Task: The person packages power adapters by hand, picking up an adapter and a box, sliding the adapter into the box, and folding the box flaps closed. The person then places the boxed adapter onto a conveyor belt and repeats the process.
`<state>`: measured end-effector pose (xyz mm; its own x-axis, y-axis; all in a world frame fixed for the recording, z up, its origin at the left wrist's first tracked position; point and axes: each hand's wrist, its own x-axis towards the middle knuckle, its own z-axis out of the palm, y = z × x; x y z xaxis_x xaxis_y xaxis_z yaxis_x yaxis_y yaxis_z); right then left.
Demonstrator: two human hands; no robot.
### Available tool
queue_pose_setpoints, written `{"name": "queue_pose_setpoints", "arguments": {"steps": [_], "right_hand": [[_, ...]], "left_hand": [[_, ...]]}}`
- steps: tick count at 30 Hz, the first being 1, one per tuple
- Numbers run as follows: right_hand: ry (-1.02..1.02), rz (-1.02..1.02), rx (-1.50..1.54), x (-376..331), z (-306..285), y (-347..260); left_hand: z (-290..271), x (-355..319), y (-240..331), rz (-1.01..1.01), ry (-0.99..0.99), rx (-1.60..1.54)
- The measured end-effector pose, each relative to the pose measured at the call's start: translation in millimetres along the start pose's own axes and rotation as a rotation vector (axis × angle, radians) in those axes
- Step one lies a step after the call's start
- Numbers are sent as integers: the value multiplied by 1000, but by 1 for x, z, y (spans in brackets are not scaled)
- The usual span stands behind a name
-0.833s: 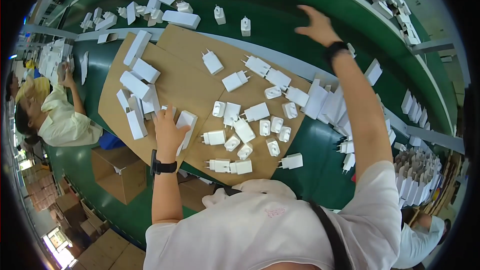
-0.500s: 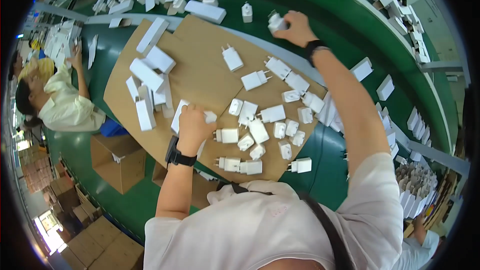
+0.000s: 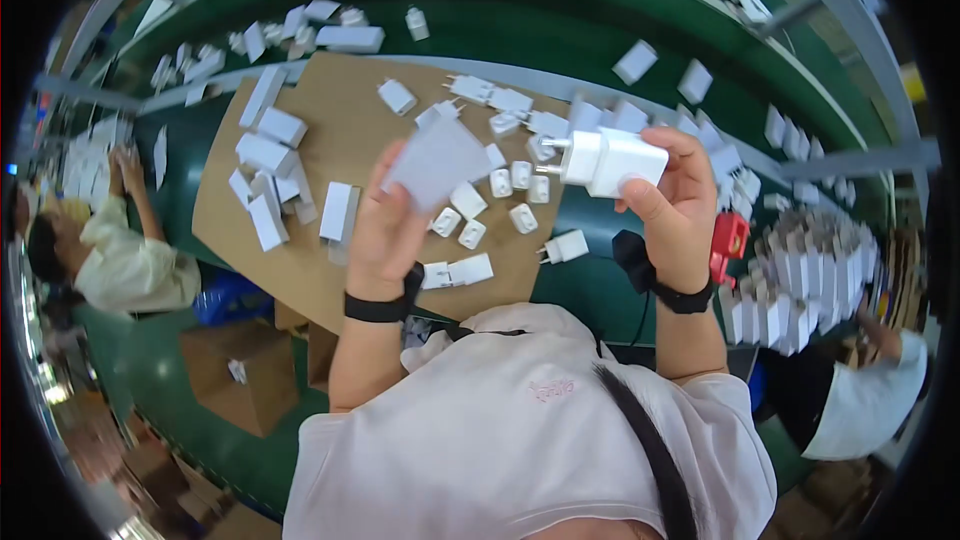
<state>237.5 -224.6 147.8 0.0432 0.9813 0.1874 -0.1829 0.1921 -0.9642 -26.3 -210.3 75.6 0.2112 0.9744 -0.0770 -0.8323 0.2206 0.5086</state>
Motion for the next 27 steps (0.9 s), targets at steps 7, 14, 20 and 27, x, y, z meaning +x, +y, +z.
{"name": "queue_pose_setpoints", "arguments": {"steps": [7,14,20,27], "right_hand": [[203,99,244,-59,-21,-17],[267,38,513,-83,-11,-12],[-8,-121,516,-84,-11,-3],[-105,110,892,-78,-49,-20]], "left_hand": [[33,-21,-63,180,-205,661],[59,-46,-100,1052,-160,1675],[81,-69,-120,677,-44,1766],[92,-69,-99,-538,-592,922]]}}
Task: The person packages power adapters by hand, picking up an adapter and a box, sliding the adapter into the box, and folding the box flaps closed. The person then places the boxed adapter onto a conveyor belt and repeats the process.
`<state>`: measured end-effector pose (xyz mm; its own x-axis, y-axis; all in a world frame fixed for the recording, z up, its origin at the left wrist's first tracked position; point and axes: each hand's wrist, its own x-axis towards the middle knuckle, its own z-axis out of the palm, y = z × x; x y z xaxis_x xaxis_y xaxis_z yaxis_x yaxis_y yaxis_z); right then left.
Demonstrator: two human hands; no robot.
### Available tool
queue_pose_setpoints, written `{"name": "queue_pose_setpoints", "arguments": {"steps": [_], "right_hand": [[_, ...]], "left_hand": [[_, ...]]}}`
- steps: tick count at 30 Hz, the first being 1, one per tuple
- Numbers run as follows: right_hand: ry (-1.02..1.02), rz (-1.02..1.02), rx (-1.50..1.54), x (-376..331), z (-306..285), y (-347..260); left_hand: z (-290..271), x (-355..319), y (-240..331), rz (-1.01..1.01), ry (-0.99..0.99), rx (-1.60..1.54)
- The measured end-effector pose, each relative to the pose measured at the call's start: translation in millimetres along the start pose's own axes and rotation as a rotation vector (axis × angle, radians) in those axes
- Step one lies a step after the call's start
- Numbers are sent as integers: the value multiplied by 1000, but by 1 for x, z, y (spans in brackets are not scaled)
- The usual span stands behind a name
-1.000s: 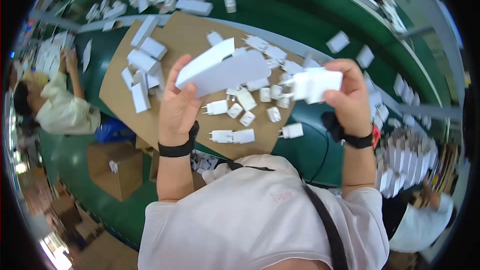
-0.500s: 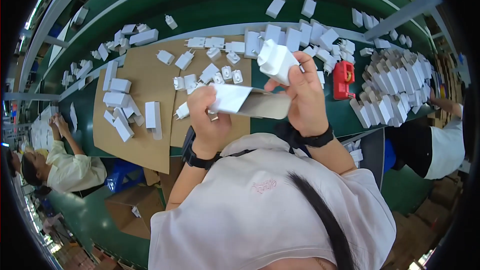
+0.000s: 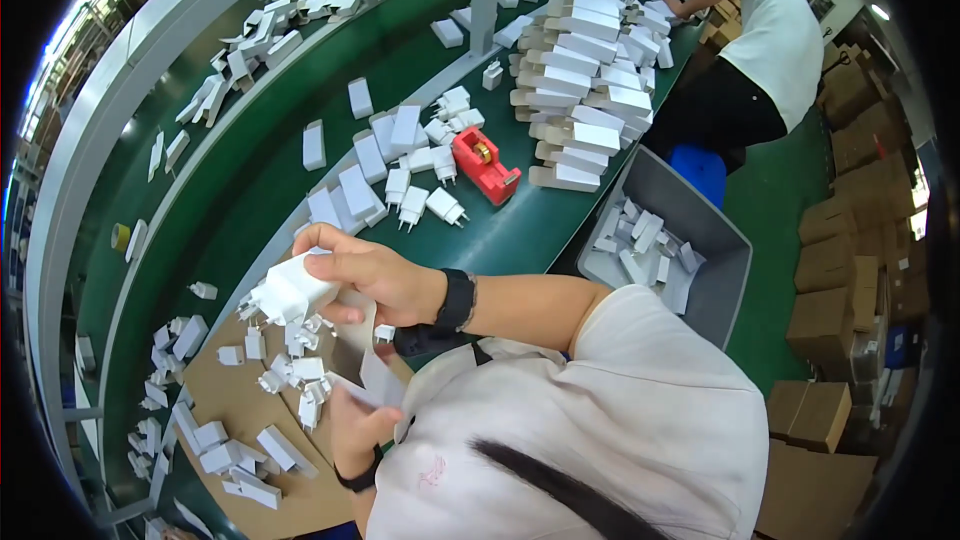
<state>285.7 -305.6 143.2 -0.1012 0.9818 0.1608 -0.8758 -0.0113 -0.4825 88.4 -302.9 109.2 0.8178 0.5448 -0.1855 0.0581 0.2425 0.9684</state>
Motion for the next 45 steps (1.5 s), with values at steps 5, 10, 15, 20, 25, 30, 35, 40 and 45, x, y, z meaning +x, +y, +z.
{"name": "queue_pose_setpoints", "arguments": {"steps": [5,10,15,20,25,30,35,40,45], "right_hand": [[139,-218,-632,6,-16,-1],[-41,-392,-922,-17,13,-40],[-54,-457,-1257,-6,16,-17],[-41,-175,-1365,-1,10,1],[-214,-480,-1728,24,6,-1],[-169,-226,-1516,40,-10,27],[-285,-460,-1662,78,-28,34],[-66,266,-841,98,-48,68],[76,387,-1203,205,-65,37]], "left_hand": [[1,15,-25,86,282,-105],[-10,4,20,134,625,675],[-13,-5,20,146,702,698],[-9,-1,6,258,816,947],[-19,1,-5,150,860,825],[-39,12,-2,16,885,490],[-69,19,-5,-12,925,434],[-85,39,-10,65,832,358],[-143,4,-31,48,912,567]]}}
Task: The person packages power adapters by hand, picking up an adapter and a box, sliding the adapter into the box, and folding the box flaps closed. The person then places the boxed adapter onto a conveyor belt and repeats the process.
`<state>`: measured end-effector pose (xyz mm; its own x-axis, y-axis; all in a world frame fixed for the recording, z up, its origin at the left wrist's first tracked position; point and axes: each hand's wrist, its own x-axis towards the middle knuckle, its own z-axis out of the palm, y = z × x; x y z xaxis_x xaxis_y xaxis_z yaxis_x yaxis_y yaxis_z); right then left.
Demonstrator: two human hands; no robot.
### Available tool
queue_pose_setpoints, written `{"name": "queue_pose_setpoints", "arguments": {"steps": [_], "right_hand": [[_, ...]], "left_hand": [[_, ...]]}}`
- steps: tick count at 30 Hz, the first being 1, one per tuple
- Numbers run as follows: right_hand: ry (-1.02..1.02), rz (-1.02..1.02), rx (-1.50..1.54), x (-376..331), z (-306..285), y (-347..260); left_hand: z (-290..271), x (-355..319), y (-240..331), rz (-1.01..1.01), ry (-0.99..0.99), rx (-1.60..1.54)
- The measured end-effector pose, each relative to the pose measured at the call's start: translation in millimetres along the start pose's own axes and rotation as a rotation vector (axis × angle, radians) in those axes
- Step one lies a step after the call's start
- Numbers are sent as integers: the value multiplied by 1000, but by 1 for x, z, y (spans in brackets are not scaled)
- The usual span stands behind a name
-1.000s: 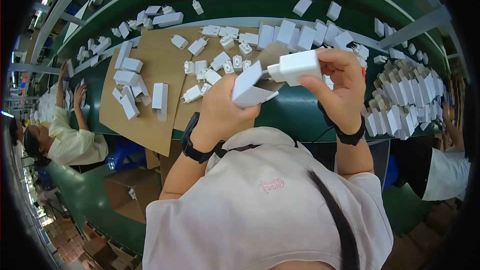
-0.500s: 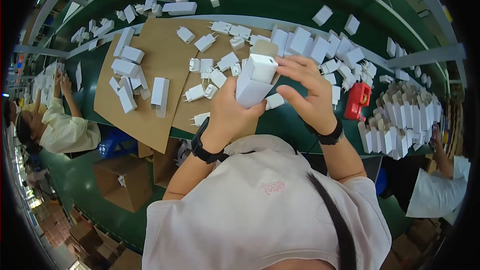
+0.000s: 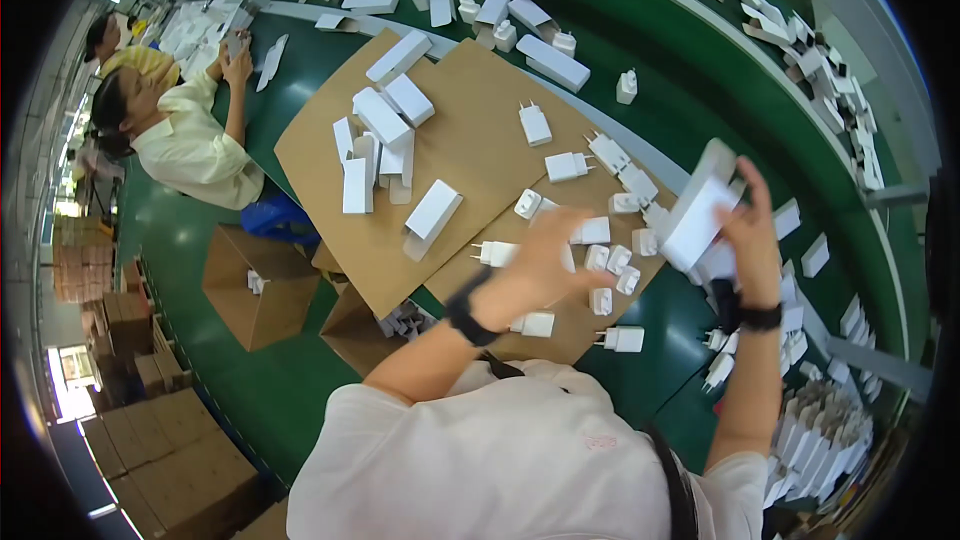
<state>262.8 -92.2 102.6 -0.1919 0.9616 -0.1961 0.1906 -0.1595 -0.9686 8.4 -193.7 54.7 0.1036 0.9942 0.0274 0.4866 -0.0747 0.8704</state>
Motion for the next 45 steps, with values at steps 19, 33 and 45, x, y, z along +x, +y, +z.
{"name": "queue_pose_setpoints", "arguments": {"steps": [19,33,45], "right_hand": [[-7,-246,-866,260,25,88],[-278,-286,-18,101,34,-49],[18,-152,502,-143,52,-15]], "left_hand": [[-95,13,-128,-511,214,669],[-88,4,-49,-322,66,-1592],[13,-35,18,-540,-459,-1559]]}}
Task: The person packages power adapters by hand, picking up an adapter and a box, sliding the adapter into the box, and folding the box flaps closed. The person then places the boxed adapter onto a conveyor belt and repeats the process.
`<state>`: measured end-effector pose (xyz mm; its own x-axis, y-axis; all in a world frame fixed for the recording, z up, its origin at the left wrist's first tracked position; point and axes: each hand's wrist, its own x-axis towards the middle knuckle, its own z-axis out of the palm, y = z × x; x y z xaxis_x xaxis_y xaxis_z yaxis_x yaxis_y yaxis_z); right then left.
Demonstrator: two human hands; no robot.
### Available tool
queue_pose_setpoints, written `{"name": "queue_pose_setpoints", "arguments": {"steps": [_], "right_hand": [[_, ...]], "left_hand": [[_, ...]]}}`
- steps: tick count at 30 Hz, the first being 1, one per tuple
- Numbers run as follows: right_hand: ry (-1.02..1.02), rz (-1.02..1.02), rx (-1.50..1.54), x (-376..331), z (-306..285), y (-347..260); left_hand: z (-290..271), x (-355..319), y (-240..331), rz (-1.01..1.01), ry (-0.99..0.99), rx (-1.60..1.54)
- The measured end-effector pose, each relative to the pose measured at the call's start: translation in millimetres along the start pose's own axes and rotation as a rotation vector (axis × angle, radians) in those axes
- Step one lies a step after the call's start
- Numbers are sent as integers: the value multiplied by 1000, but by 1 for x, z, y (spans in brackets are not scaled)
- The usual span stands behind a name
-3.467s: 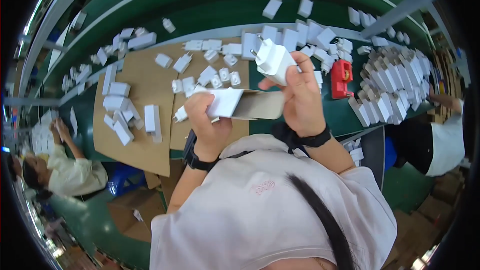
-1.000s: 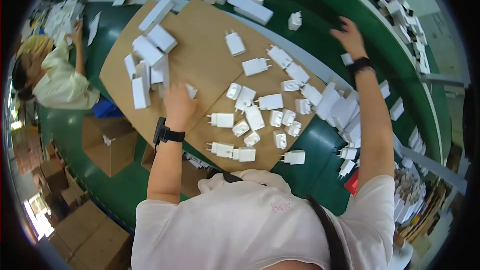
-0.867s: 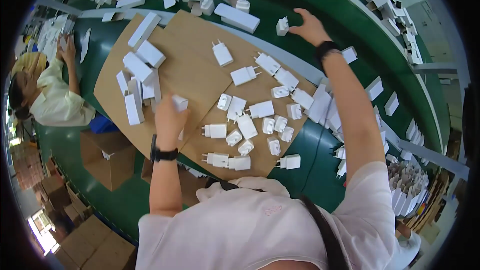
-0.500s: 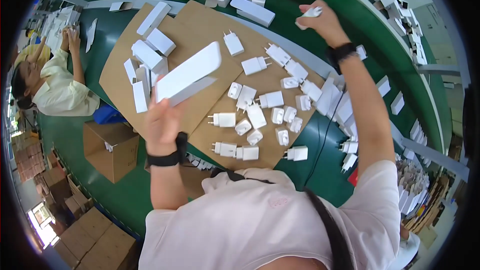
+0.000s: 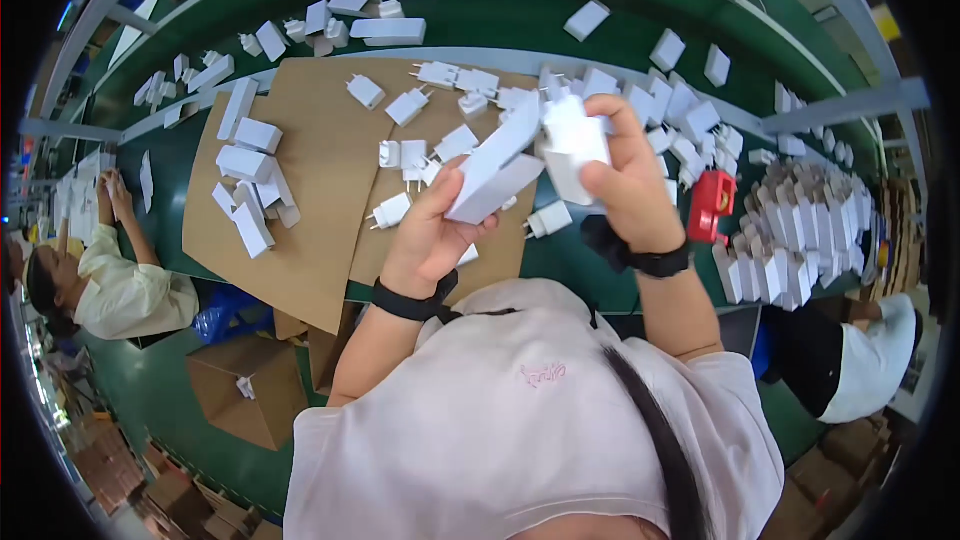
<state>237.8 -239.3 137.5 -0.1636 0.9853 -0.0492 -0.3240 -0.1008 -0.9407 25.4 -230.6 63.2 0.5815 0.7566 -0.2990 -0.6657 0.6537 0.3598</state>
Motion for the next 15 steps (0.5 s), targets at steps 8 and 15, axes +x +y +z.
{"name": "queue_pose_setpoints", "arguments": {"steps": [8,15], "right_hand": [[114,-151,217,-41,28,38],[68,-298,-41,-55,23,20]], "left_hand": [[38,-19,-49,234,-17,505],[48,-33,-51,703,285,889]]}}
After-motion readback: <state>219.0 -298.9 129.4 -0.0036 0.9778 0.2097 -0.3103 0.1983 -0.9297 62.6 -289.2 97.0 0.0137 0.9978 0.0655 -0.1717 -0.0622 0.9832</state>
